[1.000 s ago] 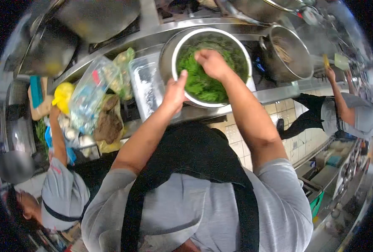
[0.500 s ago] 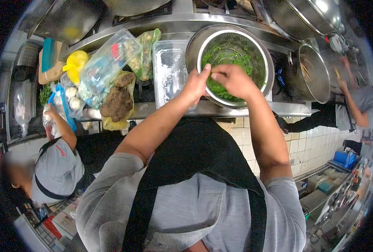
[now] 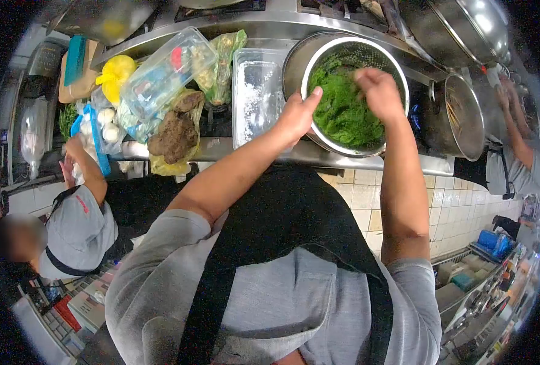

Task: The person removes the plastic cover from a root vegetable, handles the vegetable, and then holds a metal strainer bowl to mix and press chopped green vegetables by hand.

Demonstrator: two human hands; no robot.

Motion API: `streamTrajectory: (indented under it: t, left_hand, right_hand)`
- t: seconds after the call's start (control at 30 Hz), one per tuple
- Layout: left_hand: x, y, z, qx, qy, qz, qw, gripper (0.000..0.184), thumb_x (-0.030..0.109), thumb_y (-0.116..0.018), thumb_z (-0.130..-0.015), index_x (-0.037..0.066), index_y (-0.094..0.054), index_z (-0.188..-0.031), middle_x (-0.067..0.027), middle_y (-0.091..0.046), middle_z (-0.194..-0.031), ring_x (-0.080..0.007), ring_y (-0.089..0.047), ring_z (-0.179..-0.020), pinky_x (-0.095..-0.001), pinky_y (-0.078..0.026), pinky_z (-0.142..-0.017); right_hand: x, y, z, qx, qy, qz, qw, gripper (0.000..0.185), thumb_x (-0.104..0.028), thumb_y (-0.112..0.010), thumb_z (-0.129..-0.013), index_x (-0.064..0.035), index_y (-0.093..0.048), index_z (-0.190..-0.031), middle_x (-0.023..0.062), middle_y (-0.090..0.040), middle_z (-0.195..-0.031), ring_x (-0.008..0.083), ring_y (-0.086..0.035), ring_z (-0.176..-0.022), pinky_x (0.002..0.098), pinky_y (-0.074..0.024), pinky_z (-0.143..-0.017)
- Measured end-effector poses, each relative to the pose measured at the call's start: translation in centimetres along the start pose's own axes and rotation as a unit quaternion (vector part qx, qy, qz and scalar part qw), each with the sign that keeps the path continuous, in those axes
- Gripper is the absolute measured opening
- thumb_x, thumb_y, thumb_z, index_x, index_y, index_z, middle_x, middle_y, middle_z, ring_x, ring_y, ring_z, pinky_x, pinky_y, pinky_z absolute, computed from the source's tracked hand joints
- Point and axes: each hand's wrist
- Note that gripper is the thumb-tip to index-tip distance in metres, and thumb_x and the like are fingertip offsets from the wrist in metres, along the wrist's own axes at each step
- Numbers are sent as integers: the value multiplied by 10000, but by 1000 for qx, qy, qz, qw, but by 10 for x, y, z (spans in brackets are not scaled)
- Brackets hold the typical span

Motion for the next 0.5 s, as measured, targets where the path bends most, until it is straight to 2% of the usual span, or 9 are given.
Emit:
streamTrajectory:
  t: [0.1, 0.13, 0.17, 0.2, 0.27, 0.33, 0.4, 0.47, 0.5]
  left_hand:
    - [7, -4, 3, 6, -13, 20, 1000, 499, 345, -506, -1006, 2, -463, -1366, -226, -631, -1166, -311, -647, -1019, -400, -525, -836]
    - [14, -4, 7, 6, -13, 22, 1000, 499, 345, -506, -1006, 2, -463, -1366, -226, -631, -1166, -311, -647, -1019, -400, -525, -836]
    - [26, -4, 13, 0, 32, 67, 997, 507, 346, -506, -1006, -5, -459, -1369, -235, -623, -1195, -324, -625, -1068, -397, -478, -903]
    - [33, -3, 15, -6, 77, 113, 991, 516, 347, -505, -1006, -13, -455, -1373, -243, -614, -1223, -338, -602, -1117, -394, -430, -970]
    - [20, 0, 6, -1, 39, 83, 996, 532, 348, -508, -1004, -13, -437, -1388, -244, -611, -1228, -339, -606, -1112, -398, -441, -965]
    - [10, 0, -1, 3, 6, 51, 999, 548, 350, -510, -1003, -13, -420, -1404, -245, -608, -1233, -340, -609, -1107, -402, -451, -959]
    - [9, -3, -6, 34, -24, 16, 999, 566, 343, -515, -1001, -7, -393, -1429, -230, -608, -1240, -316, -613, -1104, -390, -445, -971]
    - [19, -4, -5, 23, -17, 41, 999, 563, 338, -515, -1002, 7, -383, -1436, -227, -608, -1229, -307, -627, -1079, -381, -488, -891]
    - [23, -5, -4, 12, -7, 65, 998, 560, 334, -516, -1002, 20, -372, -1443, -224, -607, -1218, -299, -641, -1055, -372, -530, -812]
  right_hand:
    - [32, -16, -11, 108, 93, 106, 984, 257, -202, -599, -945, 3, -675, -1080, 148, -698, -937, 259, -662, -856, 349, -502, -788]
    - [41, -26, -10, 137, 149, 148, 968, 261, -205, -609, -937, -2, -672, -1087, 182, -696, -975, 297, -663, -890, 368, -500, -820]
    - [39, -39, 3, 117, 188, 221, 950, 259, -205, -626, -923, -4, -674, -1078, 219, -678, -1027, 343, -648, -933, 385, -487, -872]
    - [32, -41, 12, 0, 146, 181, 973, 252, -208, -644, -918, 2, -682, -1052, 190, -694, -1010, 304, -658, -932, 366, -485, -877]
    - [14, -34, 23, -135, 15, 64, 989, 251, -216, -655, -918, 7, -688, -1030, 168, -704, -1005, 264, -661, -942, 350, -486, -875]
    - [20, -25, 19, 22, 46, -4, 999, 255, -215, -654, -922, 11, -690, -1034, 154, -708, -998, 233, -658, -944, 336, -488, -866]
    - [45, -10, -2, 190, 88, 84, 974, 308, -228, -652, -918, 29, -679, -1087, 195, -699, -1059, 279, -662, -964, 358, -493, -883]
    - [46, -19, -2, 226, 42, 52, 972, 388, -242, -659, -913, 54, -642, -1163, 226, -675, -1131, 298, -651, -1022, 357, -477, -922]
    - [49, -27, 1, 175, 37, 100, 979, 422, -246, -661, -914, 62, -620, -1199, 231, -663, -1163, 291, -640, -1055, 351, -466, -941]
Point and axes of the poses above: each hand's wrist, its own z-axis away from the middle knuckle, its own y-axis out of the back of the hand, x = y × z
